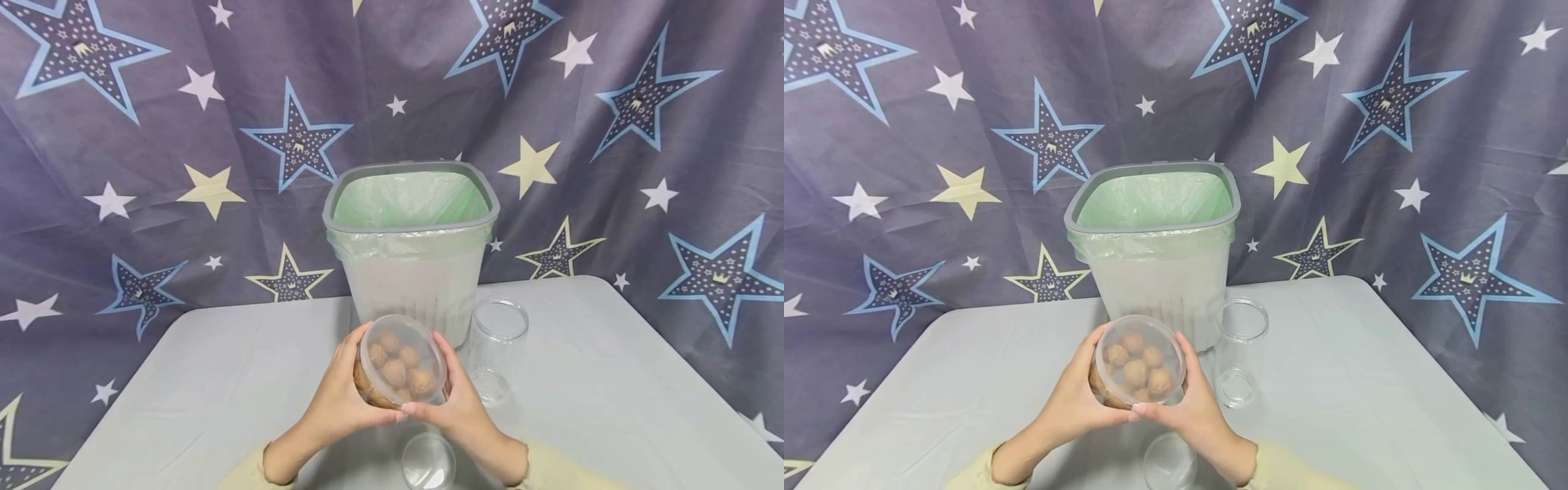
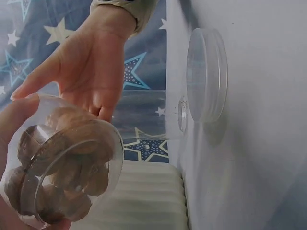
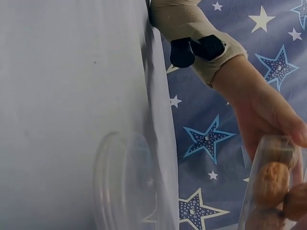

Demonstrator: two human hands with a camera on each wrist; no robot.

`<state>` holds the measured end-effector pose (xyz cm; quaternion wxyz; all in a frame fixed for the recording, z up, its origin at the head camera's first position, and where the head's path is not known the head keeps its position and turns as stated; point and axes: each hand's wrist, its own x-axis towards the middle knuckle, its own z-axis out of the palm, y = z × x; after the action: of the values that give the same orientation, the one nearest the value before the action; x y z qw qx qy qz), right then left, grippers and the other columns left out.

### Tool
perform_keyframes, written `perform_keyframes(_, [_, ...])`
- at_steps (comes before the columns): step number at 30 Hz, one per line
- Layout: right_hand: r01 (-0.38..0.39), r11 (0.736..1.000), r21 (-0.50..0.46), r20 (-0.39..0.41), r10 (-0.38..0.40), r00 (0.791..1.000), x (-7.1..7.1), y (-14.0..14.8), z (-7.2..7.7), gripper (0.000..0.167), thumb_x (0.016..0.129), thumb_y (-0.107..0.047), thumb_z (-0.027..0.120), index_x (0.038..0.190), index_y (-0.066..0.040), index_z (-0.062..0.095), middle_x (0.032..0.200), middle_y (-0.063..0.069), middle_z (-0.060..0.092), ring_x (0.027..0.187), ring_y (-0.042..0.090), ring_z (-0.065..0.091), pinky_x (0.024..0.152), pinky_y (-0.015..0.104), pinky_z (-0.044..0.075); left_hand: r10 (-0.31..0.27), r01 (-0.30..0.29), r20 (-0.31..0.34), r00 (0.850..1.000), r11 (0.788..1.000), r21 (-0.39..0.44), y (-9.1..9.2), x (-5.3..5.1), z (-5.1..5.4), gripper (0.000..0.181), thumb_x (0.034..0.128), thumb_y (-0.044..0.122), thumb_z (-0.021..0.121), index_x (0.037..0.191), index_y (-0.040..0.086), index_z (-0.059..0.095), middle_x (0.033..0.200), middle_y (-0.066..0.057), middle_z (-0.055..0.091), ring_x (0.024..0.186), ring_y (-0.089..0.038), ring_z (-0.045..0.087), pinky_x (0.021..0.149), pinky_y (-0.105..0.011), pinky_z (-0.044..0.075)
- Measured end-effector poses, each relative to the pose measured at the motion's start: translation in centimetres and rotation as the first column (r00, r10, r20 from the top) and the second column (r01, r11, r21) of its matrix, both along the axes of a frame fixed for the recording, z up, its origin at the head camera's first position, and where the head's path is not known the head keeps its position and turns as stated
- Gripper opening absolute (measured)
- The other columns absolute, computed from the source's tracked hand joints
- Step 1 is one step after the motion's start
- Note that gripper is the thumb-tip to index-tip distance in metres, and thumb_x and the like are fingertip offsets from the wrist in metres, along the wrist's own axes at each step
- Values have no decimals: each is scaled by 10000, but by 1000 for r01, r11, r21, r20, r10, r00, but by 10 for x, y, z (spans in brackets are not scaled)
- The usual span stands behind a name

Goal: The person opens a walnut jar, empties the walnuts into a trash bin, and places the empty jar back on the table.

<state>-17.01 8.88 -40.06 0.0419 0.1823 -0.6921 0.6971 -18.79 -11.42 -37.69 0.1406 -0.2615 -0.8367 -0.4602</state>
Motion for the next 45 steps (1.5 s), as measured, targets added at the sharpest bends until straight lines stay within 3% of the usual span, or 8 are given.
perform_keyframes(4, [-21, 1000, 23, -25, 22, 999, -2, 3, 0, 1070, 668, -114, 834, 1488, -14, 156, 1512, 229, 240, 1370, 393, 251, 1092, 512, 221, -38, 37, 49, 998, 999, 19, -2, 0, -1, 1151, 523, 389, 914, 1462, 215, 270, 1393, -74, 401, 1202, -272, 451, 931, -537, 415])
perform_keyframes(10, [-92, 996, 24, -74, 93, 993, -9, 8, -2, 1049, 684, -143, 830, 1481, 1, 162, 1496, 266, 237, 1341, 432, 280, 1069, 229, 292, -79, 74, 94, 992, 996, 51, -5, -2, 0, 1155, 512, 339, 924, 1458, 254, 267, 1394, -59, 413, 1199, -253, 468, 945, -513, 411])
perform_keyframes(13, [-130, 991, 20, -109, 132, 985, -12, 9, -3, 1046, 697, -164, 826, 1473, 28, 151, 1487, 289, 230, 1323, 459, 287, 1040, 154, 294, -93, 87, 100, 991, 994, 60, -6, -3, 1, 1148, 511, 322, 923, 1455, 258, 273, 1385, -58, 425, 1191, -235, 476, 949, -488, 420])
perform_keyframes(19, [-217, 976, 32, -140, 219, 966, -22, 15, -3, 1063, 713, -238, 829, 1477, 21, 136, 1461, 286, 281, 1314, 454, 299, 1042, 151, 302, -135, 126, 104, 985, 988, 91, -7, -6, 2, 1125, 506, 276, 925, 1442, 246, 301, 1366, -35, 459, 1180, -202, 490, 973, -393, 419])
perform_keyframes(27, [-328, 944, 42, -164, 330, 930, -36, 25, -2, 1066, 690, -242, 844, 1474, 22, 171, 1438, 281, 307, 1267, 218, 401, 1034, 183, 336, -207, 196, 105, 973, 974, 111, -10, -11, -1, 1081, 543, 258, 915, 1437, 213, 310, 1338, -54, 494, 1164, -236, 504, 990, -330, 393])
perform_keyframes(38, [-465, 884, 49, -208, 464, 861, -47, 34, 0, 1045, 713, -272, 830, 1472, 30, 177, 1446, 296, 292, 1289, 153, 387, 1065, 217, 318, -326, 300, 158, 932, 939, 170, -12, -12, -3, 1063, 566, 151, 883, 1448, 180, 289, 1320, -98, 489, 1160, -271, 495, 987, -319, 389])
perform_keyframes(42, [-513, 858, 40, -213, 509, 834, -48, 37, 2, 1051, 725, -309, 819, 1477, 21, 164, 1470, 267, 272, 1306, 158, 368, 1066, 237, 327, -386, 345, 175, 906, 911, 225, -12, -13, -3, 1058, 564, 97, 868, 1448, 160, 290, 1333, -126, 478, 1179, -259, 489, 1005, -283, 378])
perform_keyframes(45, [-541, 840, 38, -218, 536, 816, -49, 38, 4, 1042, 733, -291, 815, 1476, 25, 157, 1481, 222, 277, 1306, 160, 365, 1054, 253, 349, -451, 398, 169, 876, 876, 272, -12, -14, -3, 1044, 568, 51, 850, 1444, 113, 287, 1338, -173, 459, 1188, -255, 484, 1011, -268, 380])
